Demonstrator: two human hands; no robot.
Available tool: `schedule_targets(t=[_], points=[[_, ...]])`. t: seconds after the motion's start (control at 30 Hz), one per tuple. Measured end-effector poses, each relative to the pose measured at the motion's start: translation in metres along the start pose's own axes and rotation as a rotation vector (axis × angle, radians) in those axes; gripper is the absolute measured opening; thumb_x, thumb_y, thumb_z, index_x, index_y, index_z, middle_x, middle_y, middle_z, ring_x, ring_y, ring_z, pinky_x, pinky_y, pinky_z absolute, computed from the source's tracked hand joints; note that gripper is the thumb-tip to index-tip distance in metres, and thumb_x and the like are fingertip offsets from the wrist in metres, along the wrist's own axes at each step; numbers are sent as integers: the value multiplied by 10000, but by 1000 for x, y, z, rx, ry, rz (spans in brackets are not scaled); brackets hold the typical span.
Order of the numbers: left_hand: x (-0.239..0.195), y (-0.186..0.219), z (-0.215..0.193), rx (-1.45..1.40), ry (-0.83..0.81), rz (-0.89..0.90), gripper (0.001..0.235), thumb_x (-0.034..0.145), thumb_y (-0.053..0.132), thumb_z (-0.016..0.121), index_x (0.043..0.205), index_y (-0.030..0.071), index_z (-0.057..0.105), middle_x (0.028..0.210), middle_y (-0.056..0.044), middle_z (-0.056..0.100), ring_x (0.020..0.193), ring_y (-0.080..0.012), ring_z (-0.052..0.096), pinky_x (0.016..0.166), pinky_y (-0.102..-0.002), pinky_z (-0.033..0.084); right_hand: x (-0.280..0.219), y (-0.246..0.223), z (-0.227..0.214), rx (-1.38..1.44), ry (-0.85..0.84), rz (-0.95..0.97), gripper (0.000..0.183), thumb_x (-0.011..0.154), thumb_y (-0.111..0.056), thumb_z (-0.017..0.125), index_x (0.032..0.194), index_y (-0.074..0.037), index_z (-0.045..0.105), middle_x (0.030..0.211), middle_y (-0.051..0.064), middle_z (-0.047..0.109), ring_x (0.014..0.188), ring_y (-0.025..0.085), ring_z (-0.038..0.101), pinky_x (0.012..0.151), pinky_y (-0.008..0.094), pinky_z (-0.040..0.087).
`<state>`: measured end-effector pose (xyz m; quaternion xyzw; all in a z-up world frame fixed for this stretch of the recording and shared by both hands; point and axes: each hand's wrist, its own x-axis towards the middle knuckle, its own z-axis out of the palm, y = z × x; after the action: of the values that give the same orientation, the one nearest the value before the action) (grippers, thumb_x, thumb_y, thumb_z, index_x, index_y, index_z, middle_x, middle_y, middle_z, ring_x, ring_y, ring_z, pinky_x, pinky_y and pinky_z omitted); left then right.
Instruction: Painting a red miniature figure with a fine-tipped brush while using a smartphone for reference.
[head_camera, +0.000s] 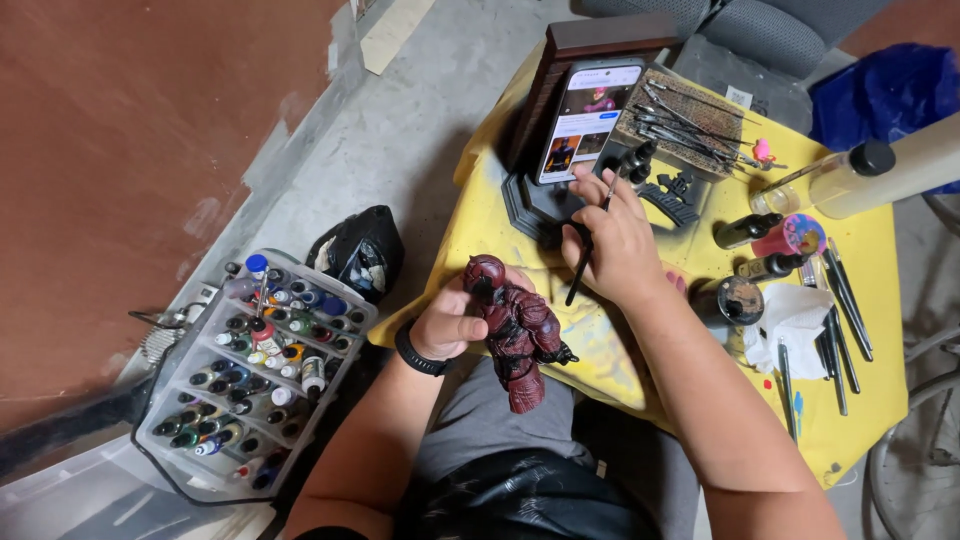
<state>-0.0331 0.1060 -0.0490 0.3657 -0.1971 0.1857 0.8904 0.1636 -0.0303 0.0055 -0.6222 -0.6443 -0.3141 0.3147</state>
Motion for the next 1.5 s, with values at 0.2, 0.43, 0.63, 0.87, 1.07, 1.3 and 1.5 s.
schedule_targets(t=[0.2, 0.43, 0.63, 0.87, 1.07, 1.3, 1.5], points=[[0, -1, -8, -10, -71, 11, 679, 746, 208, 807, 1266, -134, 538, 1183, -291, 583, 1169, -355, 572, 978, -431, 504, 6, 9, -9, 34, 45, 14, 230, 941, -112, 736, 1062, -31, 559, 1258, 220, 723, 1229, 462, 705, 1111, 616, 485], [4, 1, -8, -10, -96, 2, 691, 748, 224, 822, 1265, -131, 532, 1180, -291, 576, 1160, -353, 560, 962, -428, 509, 22, 10, -10, 45, 94, 12, 242, 940, -81, 751, 1067, -24, 553, 1263, 233, 718, 1232, 485, 697, 1107, 628, 478], [7, 12, -3, 5, -133, 17, 661, 777, 234, 814, 1253, -123, 527, 1149, -289, 565, 1131, -353, 551, 929, -426, 503, 44, 10, -11, 6, 142, -31, 291, 934, -28, 760, 1107, -22, 527, 1280, 264, 695, 1275, 524, 660, 1110, 671, 434], [8, 25, -1, 100, -188, -53, 503, 900, 296, 763, 1258, 1, 568, 1223, -166, 607, 1218, -318, 576, 1097, -495, 457, 47, 8, -13, 10, -9, 83, 156, 1013, -14, 602, 1122, -2, 490, 1325, 288, 625, 1387, 495, 584, 1199, 677, 366], [8, 10, -5, 19, -148, 12, 649, 778, 233, 800, 1240, -133, 530, 1127, -311, 573, 1104, -357, 553, 911, -428, 495, 31, 15, 4, -40, 99, -27, 266, 944, -69, 745, 1111, -27, 542, 1260, 241, 692, 1269, 497, 675, 1108, 664, 439], [7, 10, -7, 38, -146, 2, 674, 774, 266, 811, 1239, -133, 533, 1133, -315, 571, 1101, -352, 557, 904, -419, 492, 32, 11, 4, -38, 89, -31, 264, 940, -63, 740, 1111, -21, 544, 1235, 243, 691, 1264, 495, 676, 1088, 677, 451], [6, 8, -12, 28, -141, -3, 680, 757, 260, 820, 1234, -134, 539, 1120, -315, 575, 1090, -358, 565, 894, -420, 498, 32, 11, 4, -35, 100, -32, 245, 958, -77, 729, 1114, -24, 548, 1239, 240, 693, 1265, 490, 676, 1088, 672, 453]])
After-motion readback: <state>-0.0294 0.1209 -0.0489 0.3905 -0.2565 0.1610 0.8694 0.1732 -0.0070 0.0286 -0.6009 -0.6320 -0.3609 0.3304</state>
